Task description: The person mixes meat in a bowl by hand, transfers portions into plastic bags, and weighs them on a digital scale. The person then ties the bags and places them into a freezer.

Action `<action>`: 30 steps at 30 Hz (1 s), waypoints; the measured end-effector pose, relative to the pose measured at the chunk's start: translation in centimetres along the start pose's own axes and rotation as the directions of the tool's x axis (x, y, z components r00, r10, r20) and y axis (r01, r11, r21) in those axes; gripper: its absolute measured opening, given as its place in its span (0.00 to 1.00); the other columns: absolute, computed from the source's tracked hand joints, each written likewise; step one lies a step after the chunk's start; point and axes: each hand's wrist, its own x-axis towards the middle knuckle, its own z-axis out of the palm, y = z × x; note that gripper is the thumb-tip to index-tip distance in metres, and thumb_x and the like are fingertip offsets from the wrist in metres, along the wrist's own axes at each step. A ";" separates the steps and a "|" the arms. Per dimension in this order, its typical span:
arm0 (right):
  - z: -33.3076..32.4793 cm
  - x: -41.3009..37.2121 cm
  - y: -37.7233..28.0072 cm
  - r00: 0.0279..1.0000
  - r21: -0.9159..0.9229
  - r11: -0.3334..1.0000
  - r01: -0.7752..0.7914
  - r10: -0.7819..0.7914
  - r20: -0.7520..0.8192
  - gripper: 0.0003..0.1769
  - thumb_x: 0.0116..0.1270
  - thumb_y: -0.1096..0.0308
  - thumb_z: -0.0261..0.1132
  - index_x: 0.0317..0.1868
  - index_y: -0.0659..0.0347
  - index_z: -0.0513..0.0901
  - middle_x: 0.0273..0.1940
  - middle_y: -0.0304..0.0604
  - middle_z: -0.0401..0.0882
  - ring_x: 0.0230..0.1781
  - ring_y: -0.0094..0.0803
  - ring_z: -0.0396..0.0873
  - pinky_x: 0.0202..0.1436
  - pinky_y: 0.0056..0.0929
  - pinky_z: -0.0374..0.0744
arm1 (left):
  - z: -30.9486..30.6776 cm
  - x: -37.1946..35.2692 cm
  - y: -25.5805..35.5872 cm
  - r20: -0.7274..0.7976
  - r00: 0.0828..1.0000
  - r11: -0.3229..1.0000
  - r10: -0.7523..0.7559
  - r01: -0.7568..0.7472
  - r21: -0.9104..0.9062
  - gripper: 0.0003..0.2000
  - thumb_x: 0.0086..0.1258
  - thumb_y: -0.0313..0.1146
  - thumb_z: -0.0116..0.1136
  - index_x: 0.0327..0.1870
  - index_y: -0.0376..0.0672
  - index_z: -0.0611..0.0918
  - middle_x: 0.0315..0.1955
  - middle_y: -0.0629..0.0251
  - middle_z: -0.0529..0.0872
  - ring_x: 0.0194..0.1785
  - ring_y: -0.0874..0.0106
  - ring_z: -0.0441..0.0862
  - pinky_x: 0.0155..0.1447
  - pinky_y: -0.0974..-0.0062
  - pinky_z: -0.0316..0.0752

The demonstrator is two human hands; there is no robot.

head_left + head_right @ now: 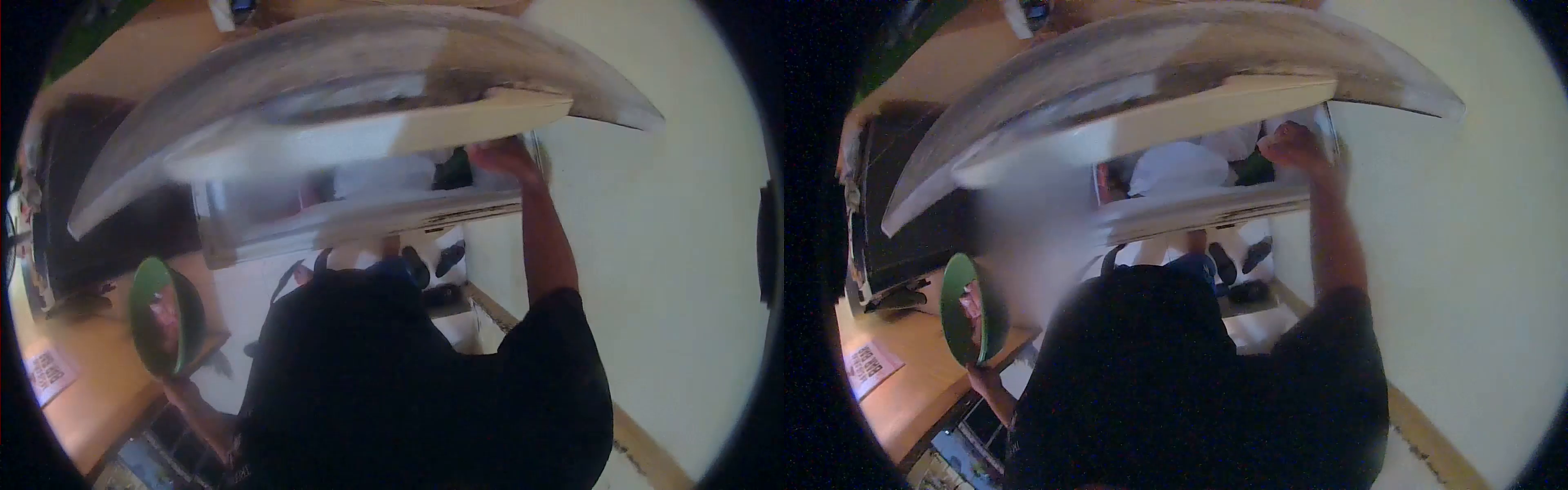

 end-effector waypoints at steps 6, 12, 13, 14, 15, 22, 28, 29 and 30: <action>1.1 9.1 8.5 0.987 -0.467 0.871 -0.154 0.112 -0.116 0.13 0.55 0.64 0.70 0.40 0.57 0.81 0.38 0.40 0.83 0.43 0.31 0.80 0.50 0.31 0.77 | 3.5 -5.5 18.7 0.126 0.989 0.542 -0.074 -0.066 0.838 0.17 0.64 0.32 0.54 0.53 0.36 0.77 0.44 0.43 0.83 0.51 0.46 0.79 0.53 0.55 0.73; 3.1 16.4 10.9 0.985 -0.590 0.788 -0.172 0.135 -0.106 0.13 0.57 0.63 0.69 0.42 0.57 0.82 0.38 0.39 0.83 0.42 0.30 0.81 0.49 0.31 0.78 | 5.8 -8.7 22.5 -0.002 1.000 0.816 0.009 -0.007 0.578 0.18 0.63 0.33 0.56 0.55 0.39 0.77 0.44 0.46 0.84 0.49 0.48 0.80 0.52 0.56 0.74; 3.4 17.4 11.1 0.985 -0.604 0.777 -0.174 0.139 -0.105 0.13 0.58 0.63 0.69 0.43 0.57 0.82 0.38 0.39 0.83 0.42 0.30 0.81 0.49 0.31 0.78 | 6.7 -9.7 24.5 -0.017 0.999 0.836 0.040 -0.024 0.548 0.18 0.63 0.33 0.56 0.55 0.39 0.77 0.44 0.47 0.84 0.49 0.48 0.81 0.52 0.56 0.74; 3.3 18.1 11.6 0.985 -0.618 0.767 -0.173 0.142 -0.099 0.13 0.58 0.63 0.68 0.43 0.57 0.82 0.38 0.39 0.83 0.42 0.30 0.81 0.48 0.31 0.78 | 7.5 -10.9 26.5 -0.034 0.997 0.855 0.072 -0.044 0.516 0.19 0.63 0.33 0.56 0.55 0.40 0.77 0.44 0.47 0.84 0.48 0.48 0.81 0.52 0.56 0.74; 3.8 19.0 12.4 0.983 -0.635 0.751 -0.182 0.152 -0.103 0.13 0.58 0.63 0.68 0.43 0.57 0.82 0.38 0.39 0.83 0.42 0.30 0.81 0.48 0.31 0.78 | 8.5 -11.8 28.6 -0.053 0.994 0.864 0.092 -0.054 0.501 0.19 0.63 0.33 0.56 0.55 0.40 0.77 0.44 0.48 0.84 0.48 0.49 0.81 0.51 0.56 0.74; -1.4 19.8 13.9 0.985 -0.643 0.748 -0.166 0.089 -0.150 0.14 0.61 0.61 0.67 0.46 0.56 0.83 0.38 0.38 0.83 0.41 0.29 0.81 0.47 0.31 0.78 | 8.9 -12.4 31.7 -0.039 0.999 0.893 -0.010 0.027 0.450 0.20 0.63 0.34 0.57 0.56 0.41 0.76 0.45 0.48 0.84 0.49 0.49 0.81 0.52 0.58 0.74; -14.2 13.1 7.4 0.978 -0.358 0.929 0.096 -0.155 -0.140 0.15 0.64 0.60 0.65 0.48 0.56 0.83 0.39 0.37 0.84 0.40 0.28 0.81 0.46 0.30 0.79 | 12.1 -13.7 36.3 0.055 0.986 0.585 0.157 -0.138 0.799 0.14 0.61 0.23 0.56 0.49 0.37 0.79 0.38 0.60 0.82 0.41 0.63 0.80 0.46 0.66 0.75; -15.9 10.5 5.5 0.978 -0.212 0.962 0.172 -0.192 -0.079 0.15 0.64 0.60 0.65 0.48 0.56 0.83 0.39 0.37 0.84 0.40 0.28 0.81 0.46 0.30 0.79 | 11.5 -13.9 36.0 0.059 0.989 0.600 0.138 -0.131 0.789 0.14 0.63 0.28 0.54 0.50 0.39 0.78 0.40 0.54 0.83 0.44 0.54 0.80 0.48 0.60 0.75; -17.6 7.4 3.8 0.979 -0.056 0.978 0.202 -0.203 -0.018 0.15 0.65 0.59 0.65 0.48 0.56 0.84 0.39 0.37 0.84 0.40 0.28 0.81 0.46 0.30 0.79 | 11.3 -13.7 35.5 0.075 0.990 0.620 0.117 -0.132 0.774 0.14 0.66 0.33 0.52 0.51 0.41 0.78 0.41 0.48 0.84 0.46 0.46 0.79 0.50 0.55 0.74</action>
